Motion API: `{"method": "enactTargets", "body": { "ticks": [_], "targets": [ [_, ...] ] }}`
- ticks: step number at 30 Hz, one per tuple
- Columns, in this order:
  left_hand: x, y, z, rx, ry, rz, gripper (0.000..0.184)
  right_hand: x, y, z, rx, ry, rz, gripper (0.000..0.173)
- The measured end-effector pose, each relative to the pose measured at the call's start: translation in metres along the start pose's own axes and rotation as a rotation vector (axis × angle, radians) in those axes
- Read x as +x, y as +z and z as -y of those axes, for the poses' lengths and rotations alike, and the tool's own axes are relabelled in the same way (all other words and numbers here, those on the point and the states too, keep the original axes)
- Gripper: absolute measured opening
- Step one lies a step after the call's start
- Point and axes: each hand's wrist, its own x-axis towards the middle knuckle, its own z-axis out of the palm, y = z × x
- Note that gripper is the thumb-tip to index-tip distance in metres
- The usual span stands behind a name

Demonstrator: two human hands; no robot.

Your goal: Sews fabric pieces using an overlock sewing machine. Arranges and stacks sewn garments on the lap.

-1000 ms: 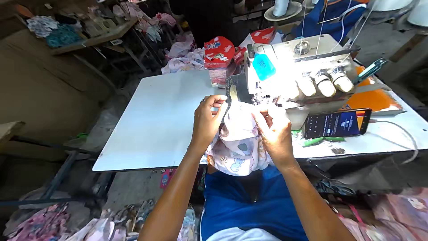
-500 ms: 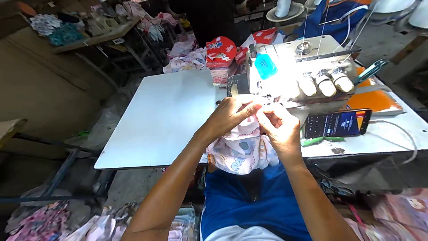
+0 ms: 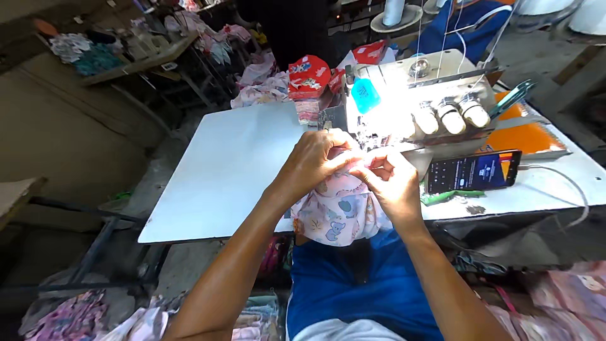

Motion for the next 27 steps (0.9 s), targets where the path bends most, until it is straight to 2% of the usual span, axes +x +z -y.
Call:
{"method": "enactTargets", "body": {
  "ticks": [3, 8, 18, 22, 24, 27],
  "targets": [
    [0.002, 0.000, -0.002, -0.023, 0.011, 0.031, 0.015, 0.002, 0.000, 0.001, -0.058, 0.009, -0.019, 0.015],
    [0.000, -0.008, 0.003, 0.039, -0.021, 0.145, 0.025, 0.002, -0.005, -0.002, -0.100, -0.019, -0.009, 0.013],
    [-0.003, -0.011, 0.007, 0.087, -0.047, 0.079, 0.021, 0.003, -0.003, -0.001, -0.136, -0.068, 0.013, 0.013],
    [-0.005, -0.008, 0.013, 0.151, -0.076, 0.033, 0.017, 0.001, -0.004, -0.002, -0.038, -0.013, 0.003, 0.011],
    [-0.005, -0.005, 0.015, 0.169, -0.080, 0.040, 0.018, 0.001, -0.005, -0.002, 0.052, 0.006, 0.014, 0.016],
    [-0.005, -0.002, 0.012, 0.164, -0.092, 0.056, 0.018, 0.001, -0.006, -0.001, 0.064, 0.021, 0.015, 0.013]
  ]
}}
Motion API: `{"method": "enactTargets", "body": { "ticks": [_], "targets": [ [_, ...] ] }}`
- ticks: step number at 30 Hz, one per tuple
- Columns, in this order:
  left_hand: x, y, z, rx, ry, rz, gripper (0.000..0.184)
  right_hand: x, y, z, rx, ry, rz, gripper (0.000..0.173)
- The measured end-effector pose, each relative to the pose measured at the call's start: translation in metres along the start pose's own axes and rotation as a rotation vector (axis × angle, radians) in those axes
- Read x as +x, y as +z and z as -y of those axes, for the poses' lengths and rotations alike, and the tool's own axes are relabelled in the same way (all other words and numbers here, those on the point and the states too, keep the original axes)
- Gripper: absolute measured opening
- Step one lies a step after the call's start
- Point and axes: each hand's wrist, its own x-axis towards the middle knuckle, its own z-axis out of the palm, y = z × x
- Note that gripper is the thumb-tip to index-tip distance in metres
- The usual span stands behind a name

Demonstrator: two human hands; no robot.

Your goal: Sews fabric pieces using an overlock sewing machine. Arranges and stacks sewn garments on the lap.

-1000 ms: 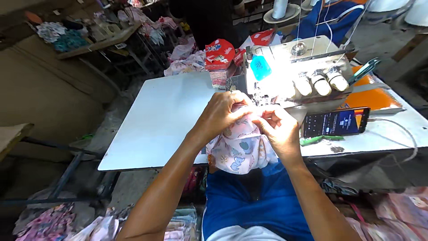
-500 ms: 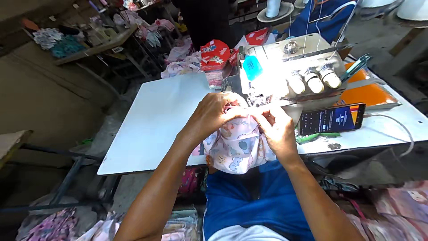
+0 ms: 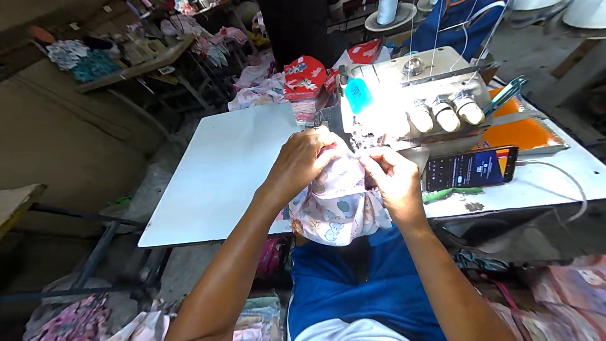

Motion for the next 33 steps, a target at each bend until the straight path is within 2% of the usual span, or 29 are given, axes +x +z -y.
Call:
{"method": "enactTargets", "body": {
  "ticks": [4, 8, 12, 19, 22, 25, 28, 30, 33],
  "targets": [
    [0.005, 0.003, -0.010, -0.147, 0.087, -0.019, 0.022, 0.000, 0.000, 0.001, -0.056, 0.004, -0.021, 0.012],
    [0.010, 0.006, -0.018, -0.252, 0.106, 0.042, 0.022, -0.002, 0.001, 0.001, -0.057, -0.007, -0.041, 0.013],
    [0.011, 0.003, -0.015, -0.196, 0.122, 0.022, 0.015, -0.004, 0.000, 0.002, -0.071, -0.004, -0.049, 0.012],
    [0.011, -0.004, -0.017, -0.168, 0.147, 0.045, 0.015, -0.007, -0.002, 0.008, -0.085, -0.031, -0.047, 0.011],
    [0.011, -0.007, -0.018, -0.119, 0.164, -0.012, 0.015, -0.010, -0.006, 0.012, -0.114, -0.033, 0.050, 0.017],
    [0.008, -0.016, -0.015, -0.160, 0.192, -0.054, 0.017, -0.015, -0.015, 0.015, -0.266, -0.066, 0.204, 0.034],
    [0.003, -0.025, -0.013, -0.225, 0.243, -0.064, 0.017, -0.021, -0.025, 0.010, -0.401, -0.078, 0.313, 0.040],
    [-0.001, -0.028, -0.012, -0.240, 0.269, -0.069, 0.017, -0.024, -0.030, 0.003, -0.413, -0.051, 0.344, 0.034],
    [-0.006, -0.031, -0.012, -0.246, 0.285, -0.061, 0.017, -0.026, -0.034, 0.000, -0.294, 0.026, 0.326, 0.014]
  ]
}}
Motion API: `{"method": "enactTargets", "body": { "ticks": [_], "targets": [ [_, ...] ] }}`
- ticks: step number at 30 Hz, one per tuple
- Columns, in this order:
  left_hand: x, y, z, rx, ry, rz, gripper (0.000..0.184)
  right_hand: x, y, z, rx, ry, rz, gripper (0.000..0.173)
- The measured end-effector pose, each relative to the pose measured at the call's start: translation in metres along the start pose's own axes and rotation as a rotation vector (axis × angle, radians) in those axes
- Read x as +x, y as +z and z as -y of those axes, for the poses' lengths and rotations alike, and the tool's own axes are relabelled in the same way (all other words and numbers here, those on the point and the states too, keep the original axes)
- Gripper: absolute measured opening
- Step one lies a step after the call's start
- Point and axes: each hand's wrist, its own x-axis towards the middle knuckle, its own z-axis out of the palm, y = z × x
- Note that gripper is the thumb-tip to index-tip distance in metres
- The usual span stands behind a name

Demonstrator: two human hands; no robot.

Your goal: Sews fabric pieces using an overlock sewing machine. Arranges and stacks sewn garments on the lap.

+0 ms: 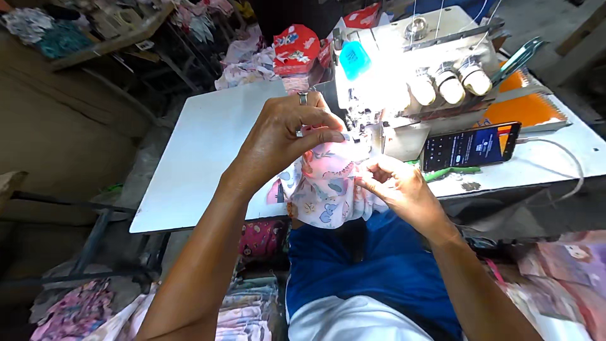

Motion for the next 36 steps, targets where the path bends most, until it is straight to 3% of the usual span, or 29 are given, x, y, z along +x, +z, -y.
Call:
{"method": "enactTargets", "body": {
  "ticks": [6, 12, 22, 29, 36],
  "targets": [
    [-0.002, -0.001, -0.002, -0.001, -0.004, 0.008, 0.016, 0.001, -0.005, 0.004, 0.076, -0.004, -0.013, 0.006],
    [-0.002, 0.000, -0.005, -0.009, 0.001, -0.002, 0.015, 0.000, -0.001, 0.010, 0.189, 0.085, 0.082, 0.020],
    [-0.010, -0.001, -0.004, -0.032, -0.013, 0.018, 0.016, -0.001, -0.010, 0.008, 0.247, 0.101, 0.073, 0.007],
    [-0.013, 0.001, -0.008, -0.055, -0.018, 0.022, 0.017, 0.001, -0.011, 0.008, 0.083, -0.047, 0.056, 0.013],
    [-0.019, -0.003, -0.016, -0.019, -0.032, -0.023, 0.018, 0.001, -0.012, 0.015, 0.240, -0.037, 0.121, 0.015]
  ]
}}
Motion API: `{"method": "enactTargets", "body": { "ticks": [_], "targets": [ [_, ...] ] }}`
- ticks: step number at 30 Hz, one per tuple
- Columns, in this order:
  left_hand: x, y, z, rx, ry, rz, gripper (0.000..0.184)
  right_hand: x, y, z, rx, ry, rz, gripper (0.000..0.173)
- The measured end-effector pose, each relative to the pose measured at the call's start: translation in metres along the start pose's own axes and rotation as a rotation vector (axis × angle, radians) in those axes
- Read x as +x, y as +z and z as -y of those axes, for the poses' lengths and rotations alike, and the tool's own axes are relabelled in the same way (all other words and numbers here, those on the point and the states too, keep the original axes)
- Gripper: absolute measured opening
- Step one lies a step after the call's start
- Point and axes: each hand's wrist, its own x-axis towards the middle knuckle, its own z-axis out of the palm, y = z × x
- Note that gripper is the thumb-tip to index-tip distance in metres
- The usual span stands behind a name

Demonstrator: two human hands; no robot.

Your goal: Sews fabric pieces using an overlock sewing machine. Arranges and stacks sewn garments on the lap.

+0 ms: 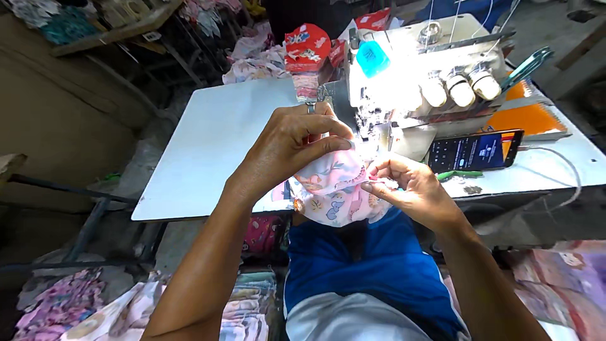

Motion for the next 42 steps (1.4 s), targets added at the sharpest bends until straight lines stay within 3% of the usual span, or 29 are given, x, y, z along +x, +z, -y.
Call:
{"method": "enactTargets", "body": {
  "ticks": [6, 11, 15, 18, 28, 31, 34, 37, 40, 42],
  "targets": [
    [-0.013, -0.006, -0.012, -0.001, 0.005, -0.055, 0.017, -0.004, -0.004, 0.011, -0.087, -0.135, 0.048, 0.011],
    [-0.029, -0.003, -0.031, -0.084, -0.040, 0.041, 0.020, -0.014, -0.004, 0.042, -0.298, -0.147, -0.049, 0.012],
    [-0.045, -0.006, -0.024, -0.250, -0.098, -0.124, 0.016, -0.018, -0.003, 0.045, -0.374, -0.243, -0.069, 0.020],
    [-0.055, 0.003, -0.025, -0.379, -0.213, -0.126, 0.014, -0.020, 0.001, 0.042, -0.345, -0.240, -0.038, 0.019],
    [-0.068, 0.020, -0.026, -0.398, -0.360, -0.294, 0.011, -0.027, 0.015, 0.034, -0.274, -0.174, -0.015, 0.017],
    [-0.057, 0.000, -0.033, -0.273, -0.237, -0.178, 0.016, -0.042, 0.024, 0.044, 0.003, -0.129, 0.083, 0.017],
    [-0.019, -0.015, -0.022, -0.031, -0.074, 0.005, 0.020, -0.043, 0.030, 0.032, 0.195, -0.107, 0.073, 0.016],
    [0.015, 0.013, 0.027, 0.164, -0.150, 0.175, 0.020, -0.029, 0.032, -0.007, 0.279, 0.044, -0.004, 0.017],
    [0.022, 0.055, 0.058, 0.259, -0.236, 0.125, 0.010, -0.024, 0.031, -0.036, 0.246, 0.214, -0.078, 0.017],
    [0.017, 0.072, 0.051, 0.332, -0.265, 0.029, 0.010, -0.026, 0.029, -0.043, 0.249, 0.243, -0.090, 0.018]
  ]
}}
